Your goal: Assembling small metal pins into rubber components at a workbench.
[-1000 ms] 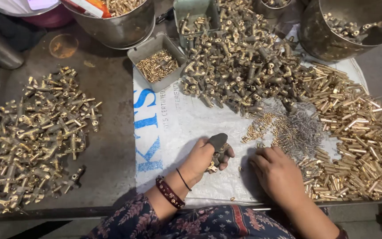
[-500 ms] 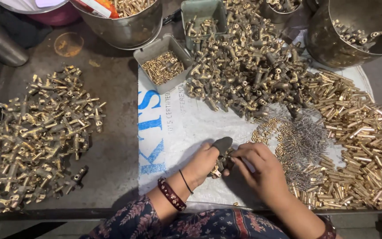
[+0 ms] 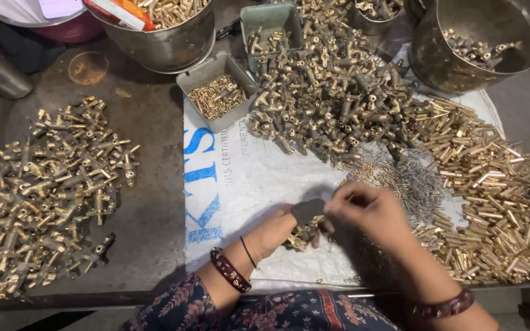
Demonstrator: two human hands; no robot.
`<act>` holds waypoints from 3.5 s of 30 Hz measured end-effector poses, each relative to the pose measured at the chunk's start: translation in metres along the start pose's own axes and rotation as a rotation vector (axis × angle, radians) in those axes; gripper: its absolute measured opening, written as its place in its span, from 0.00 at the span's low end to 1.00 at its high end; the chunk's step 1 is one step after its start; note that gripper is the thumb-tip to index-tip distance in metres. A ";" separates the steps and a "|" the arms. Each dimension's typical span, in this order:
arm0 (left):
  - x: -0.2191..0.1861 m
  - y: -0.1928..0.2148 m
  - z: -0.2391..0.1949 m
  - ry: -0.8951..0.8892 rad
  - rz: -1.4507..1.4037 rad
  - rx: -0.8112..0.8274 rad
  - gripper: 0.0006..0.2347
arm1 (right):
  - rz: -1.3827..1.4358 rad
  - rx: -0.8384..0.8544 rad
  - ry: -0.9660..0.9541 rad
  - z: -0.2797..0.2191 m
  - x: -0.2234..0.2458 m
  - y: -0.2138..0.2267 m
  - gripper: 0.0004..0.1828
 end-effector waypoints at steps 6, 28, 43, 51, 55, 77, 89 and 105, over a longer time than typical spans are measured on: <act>0.019 0.011 0.017 -0.209 0.128 0.052 0.12 | -0.666 -0.376 0.384 0.043 0.046 0.025 0.12; -0.033 0.131 -0.023 -0.479 0.107 -0.394 0.26 | -0.366 -0.489 0.063 -0.041 -0.027 0.086 0.10; -0.103 0.082 -0.077 -0.517 0.375 -0.775 0.21 | -0.867 -0.285 0.613 -0.008 0.019 0.041 0.10; 0.000 -0.020 0.013 -0.137 0.410 -0.211 0.11 | -0.513 -0.201 0.350 -0.019 0.025 0.037 0.12; 0.006 -0.015 0.013 -0.184 0.382 -0.174 0.13 | -0.029 -0.134 0.248 -0.031 0.021 0.016 0.09; 0.019 -0.024 0.020 -0.058 0.310 -0.076 0.14 | -1.225 -0.671 0.340 0.054 -0.057 0.174 0.20; 0.013 -0.027 0.019 -0.020 0.345 -0.013 0.17 | -0.375 -0.504 -0.075 0.023 -0.028 0.145 0.15; 0.030 -0.015 0.026 -0.094 0.681 -0.143 0.11 | 0.337 -0.207 -0.060 -0.036 -0.028 0.000 0.07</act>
Point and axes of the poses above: each hand's wrist, its own z-axis towards the middle knuckle, its own y-axis out of the back of the hand, x = y × z, the point moved 6 cm from there along z, towards the middle knuckle, and after that the axes turned 7 degrees about -x, right-handed, at the moved point
